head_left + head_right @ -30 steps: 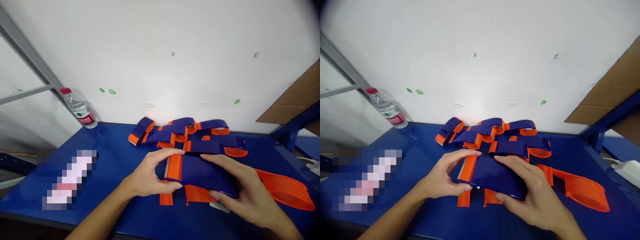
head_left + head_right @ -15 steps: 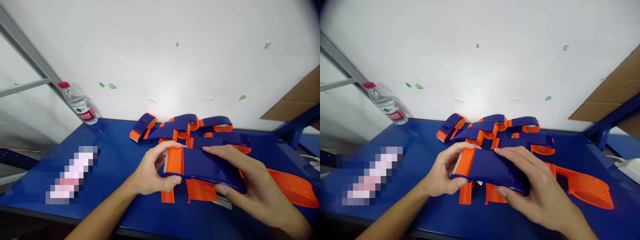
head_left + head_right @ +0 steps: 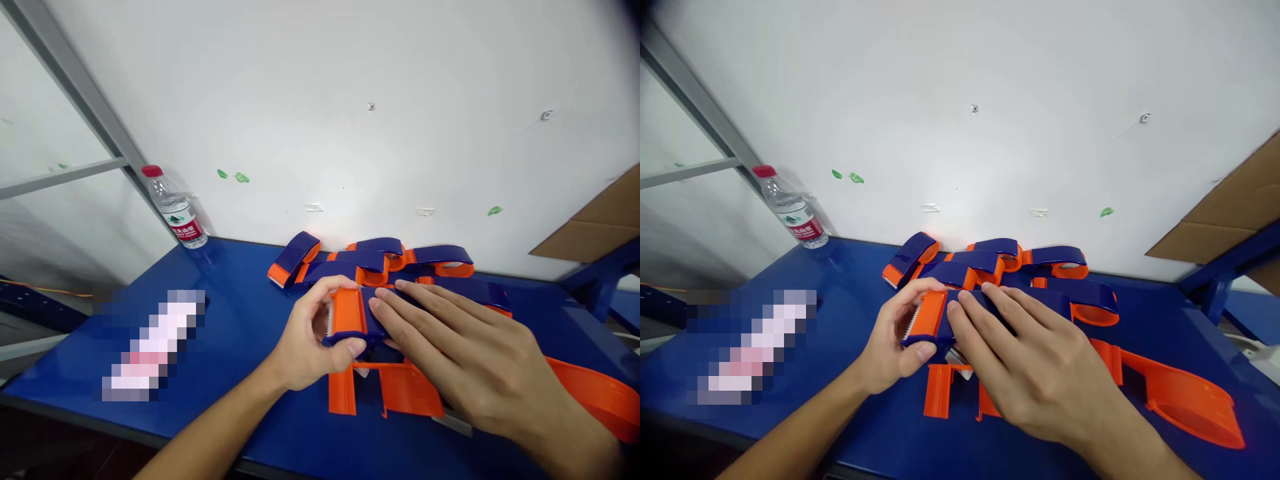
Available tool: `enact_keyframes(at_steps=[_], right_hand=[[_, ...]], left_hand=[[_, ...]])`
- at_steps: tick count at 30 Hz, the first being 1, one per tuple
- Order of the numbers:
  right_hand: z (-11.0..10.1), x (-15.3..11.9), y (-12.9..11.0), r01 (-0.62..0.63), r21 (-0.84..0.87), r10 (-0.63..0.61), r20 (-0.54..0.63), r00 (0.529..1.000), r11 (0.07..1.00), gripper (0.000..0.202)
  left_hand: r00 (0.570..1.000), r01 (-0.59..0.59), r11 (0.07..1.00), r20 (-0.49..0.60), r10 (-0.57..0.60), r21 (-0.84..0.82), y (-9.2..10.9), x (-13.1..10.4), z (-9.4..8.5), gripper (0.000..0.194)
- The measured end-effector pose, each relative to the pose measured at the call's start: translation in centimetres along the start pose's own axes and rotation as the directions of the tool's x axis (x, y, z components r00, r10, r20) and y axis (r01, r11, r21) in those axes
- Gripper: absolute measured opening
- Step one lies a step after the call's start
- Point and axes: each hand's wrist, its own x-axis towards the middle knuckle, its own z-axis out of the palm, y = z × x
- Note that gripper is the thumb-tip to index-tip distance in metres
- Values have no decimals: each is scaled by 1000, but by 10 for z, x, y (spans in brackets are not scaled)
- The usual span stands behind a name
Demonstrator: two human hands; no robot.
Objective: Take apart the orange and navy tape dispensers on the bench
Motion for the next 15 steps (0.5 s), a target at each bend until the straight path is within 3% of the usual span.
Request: enact_keyframes(at_steps=[15], right_hand=[[15, -2, 1, 27, -53, -33, -112, 993, 998, 21]], left_hand=[[993, 36, 996, -116, -26, 82, -2, 2, 2, 51]])
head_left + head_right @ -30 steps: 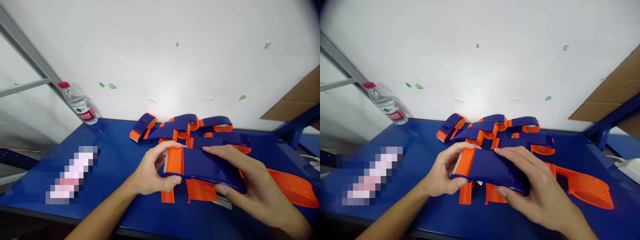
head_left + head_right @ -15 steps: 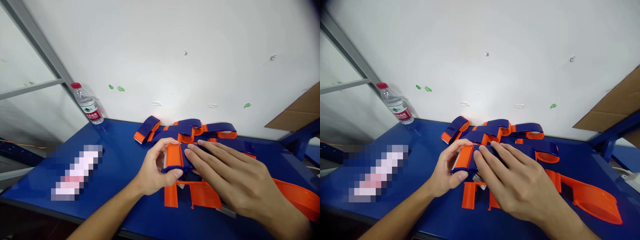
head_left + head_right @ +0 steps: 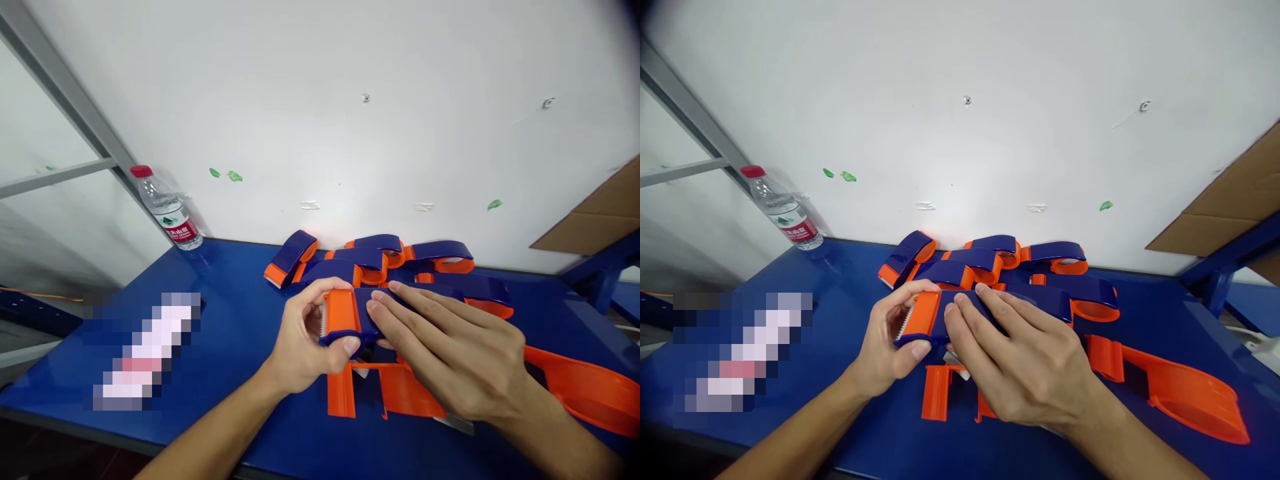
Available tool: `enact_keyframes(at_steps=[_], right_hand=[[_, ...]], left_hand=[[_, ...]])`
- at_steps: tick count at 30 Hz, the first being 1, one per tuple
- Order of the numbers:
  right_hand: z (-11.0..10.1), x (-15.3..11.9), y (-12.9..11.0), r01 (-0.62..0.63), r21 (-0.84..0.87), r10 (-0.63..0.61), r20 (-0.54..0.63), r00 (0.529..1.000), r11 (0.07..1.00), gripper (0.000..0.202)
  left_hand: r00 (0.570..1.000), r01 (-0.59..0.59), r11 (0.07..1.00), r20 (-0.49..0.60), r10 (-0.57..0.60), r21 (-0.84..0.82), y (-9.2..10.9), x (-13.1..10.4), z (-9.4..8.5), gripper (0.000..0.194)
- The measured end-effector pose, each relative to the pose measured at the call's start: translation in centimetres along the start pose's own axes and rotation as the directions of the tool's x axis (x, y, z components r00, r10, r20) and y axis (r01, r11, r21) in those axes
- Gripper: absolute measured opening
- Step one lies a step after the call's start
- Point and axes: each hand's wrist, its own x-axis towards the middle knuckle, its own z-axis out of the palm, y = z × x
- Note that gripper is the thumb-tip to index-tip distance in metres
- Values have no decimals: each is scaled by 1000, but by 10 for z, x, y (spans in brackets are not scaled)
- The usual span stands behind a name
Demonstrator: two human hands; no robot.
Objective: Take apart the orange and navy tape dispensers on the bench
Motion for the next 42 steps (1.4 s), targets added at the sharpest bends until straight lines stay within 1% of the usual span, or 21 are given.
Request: enact_keyframes(at_steps=[3, 8, 13, 21, 26, 30, 32, 37, 42], right_hand=[[2, -1, -1, -13, -6, 13, -12, 1000, 1000, 20], [5, -2, 1, 1, 7, -1, -24, 1000, 1000, 19], [8, -2, 1, -14, 22, 15, -65, 998, 1000, 17], [13, -3, 1, -31, 40, 34, -64, 997, 999, 15], [16, -6, 2, -51, 63, 52, -24, 998, 997, 18], [15, -5, 4, -58, 95, 60, -16, 998, 994, 17], [11, -3, 6, -69, 107, 69, 12, 998, 992, 16], [-3, 3, 8, -84, 147, 63, 139, 988, 986, 20], [-9, 6, 8, -89, 134, 65, 179, 982, 987, 27]], left_hand=[[1000, 18, 1000, -16, -18, 1, -1, -2, 1, 52], [998, 53, 998, -29, -54, -32, -2, -3, 3, 50], [997, 71, 995, -34, -74, -72, -2, -2, 3, 49], [990, 116, 985, -60, -124, -124, -8, -2, 3, 47], [988, 124, 981, -68, -135, -148, -13, -3, 3, 47], [987, 125, 982, -85, -138, -139, -13, -1, 4, 48], [987, 124, 984, -83, -135, -130, -11, -1, 4, 48], [989, 132, 985, -49, -138, -112, -8, 1, 6, 47], [991, 128, 987, -26, -131, -93, -6, 0, 5, 48]])
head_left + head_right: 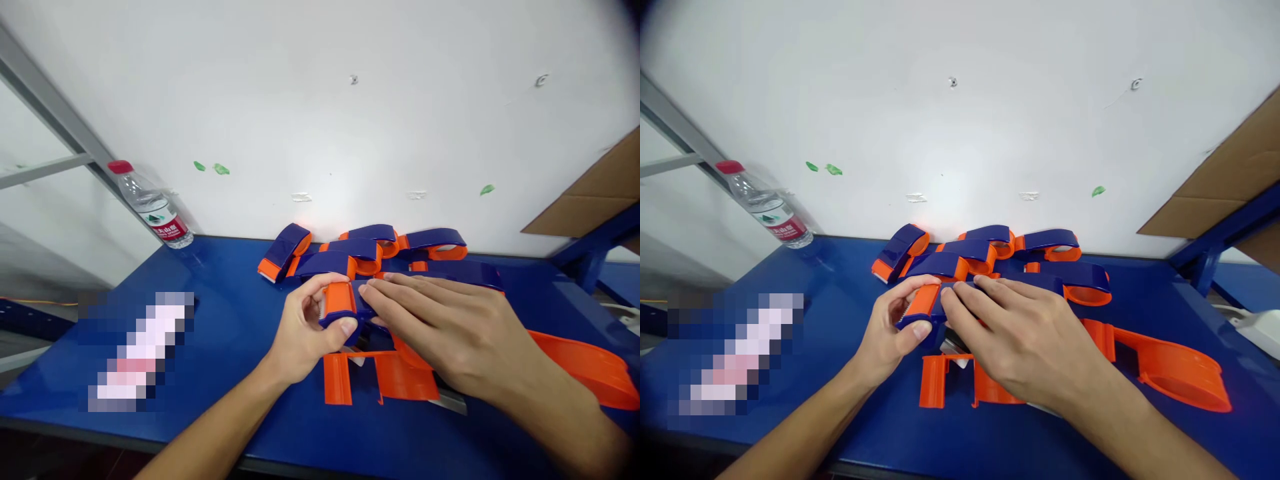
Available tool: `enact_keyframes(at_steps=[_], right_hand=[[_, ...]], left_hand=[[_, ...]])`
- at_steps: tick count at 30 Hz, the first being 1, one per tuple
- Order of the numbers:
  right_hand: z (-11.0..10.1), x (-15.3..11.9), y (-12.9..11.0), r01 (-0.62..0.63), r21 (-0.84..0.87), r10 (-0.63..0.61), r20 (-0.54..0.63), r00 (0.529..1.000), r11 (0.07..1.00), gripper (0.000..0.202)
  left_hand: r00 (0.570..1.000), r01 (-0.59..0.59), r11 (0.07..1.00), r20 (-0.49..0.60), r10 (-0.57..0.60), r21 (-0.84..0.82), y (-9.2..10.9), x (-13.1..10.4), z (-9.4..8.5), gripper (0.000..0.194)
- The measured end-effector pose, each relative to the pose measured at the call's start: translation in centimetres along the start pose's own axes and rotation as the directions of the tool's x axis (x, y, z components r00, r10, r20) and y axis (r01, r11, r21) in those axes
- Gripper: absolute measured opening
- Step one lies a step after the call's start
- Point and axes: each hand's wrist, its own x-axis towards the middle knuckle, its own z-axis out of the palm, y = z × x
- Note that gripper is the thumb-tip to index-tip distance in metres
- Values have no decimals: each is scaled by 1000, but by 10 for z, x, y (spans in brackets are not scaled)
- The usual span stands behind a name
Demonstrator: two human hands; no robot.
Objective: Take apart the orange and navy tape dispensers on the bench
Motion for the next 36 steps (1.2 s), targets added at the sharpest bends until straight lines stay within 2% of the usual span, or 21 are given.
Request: enact_keyframes(at_steps=[10, 17, 22, 32, 36], right_hand=[[2, 4, -3, -2, -49, 2, -9, 1000, 999, 36], [2, 0, -2, 81, -114, -89, -67, 994, 990, 32], [8, -3, 1, 114, -106, -126, -109, 986, 988, 30], [13, -5, -1, 57, -37, -62, -132, 989, 998, 27], [10, -5, 1, 46, -30, -49, -110, 993, 999, 25]], left_hand=[[998, 57, 998, 30, -58, 28, 2, 0, 1, 56], [991, 100, 995, 91, -98, -19, 1, 0, -1, 46], [988, 147, 985, 70, -140, -96, -2, -1, 0, 44], [976, 217, 964, 54, -211, -155, -5, 0, -1, 49], [978, 205, 965, 64, -197, -164, -5, 0, 0, 50]])
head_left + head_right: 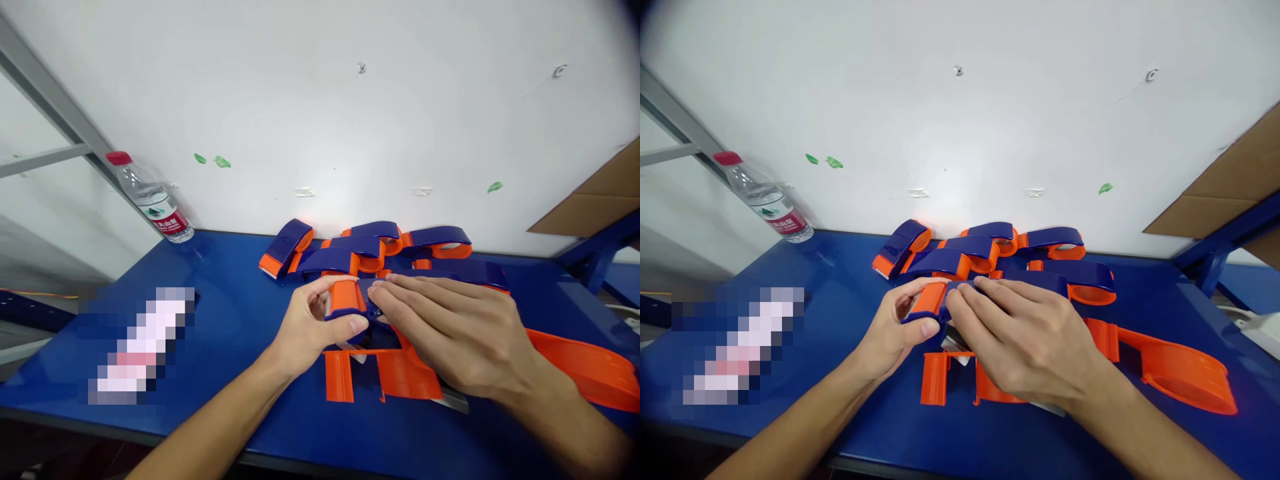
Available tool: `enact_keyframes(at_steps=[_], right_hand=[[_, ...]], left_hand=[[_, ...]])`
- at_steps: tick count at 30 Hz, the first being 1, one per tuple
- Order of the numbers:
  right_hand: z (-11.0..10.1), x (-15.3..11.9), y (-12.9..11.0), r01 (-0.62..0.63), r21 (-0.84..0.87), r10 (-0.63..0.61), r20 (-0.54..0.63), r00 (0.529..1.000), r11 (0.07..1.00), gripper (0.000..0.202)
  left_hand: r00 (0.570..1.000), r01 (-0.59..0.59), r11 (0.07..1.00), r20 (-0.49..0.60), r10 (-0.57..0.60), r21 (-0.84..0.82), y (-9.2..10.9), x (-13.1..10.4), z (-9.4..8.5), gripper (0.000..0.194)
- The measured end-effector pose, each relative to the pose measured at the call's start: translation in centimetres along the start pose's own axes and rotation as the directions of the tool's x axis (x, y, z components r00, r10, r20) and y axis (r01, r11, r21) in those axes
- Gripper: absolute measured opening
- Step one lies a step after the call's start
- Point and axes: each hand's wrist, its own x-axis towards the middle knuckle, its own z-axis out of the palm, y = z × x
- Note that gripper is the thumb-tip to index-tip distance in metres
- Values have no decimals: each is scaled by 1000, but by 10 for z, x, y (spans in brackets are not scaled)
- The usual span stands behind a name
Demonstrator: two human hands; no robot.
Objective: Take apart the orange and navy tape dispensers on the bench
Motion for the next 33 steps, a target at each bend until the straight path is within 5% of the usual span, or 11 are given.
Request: enact_keyframes(at_steps=[10, 17, 24, 33], right_hand=[[-17, 4, -6, -110, 94, 97, 134, 986, 989, 27], [-36, 8, -4, -281, 245, 200, 310, 929, 928, 35], [-28, 5, -6, -413, 317, 282, 386, 879, 854, 40], [-14, 10, 3, -582, 545, 389, 436, 811, 603, 35]], left_hand=[[995, -6, 999, 97, 2, 48, 6, 1, -4, 58], [978, -122, 987, 181, 103, 102, 15, 0, -9, 59], [966, -191, 971, 205, 159, 145, 27, 3, -21, 54], [966, -121, 975, 248, 72, 187, 29, 5, -38, 58]])
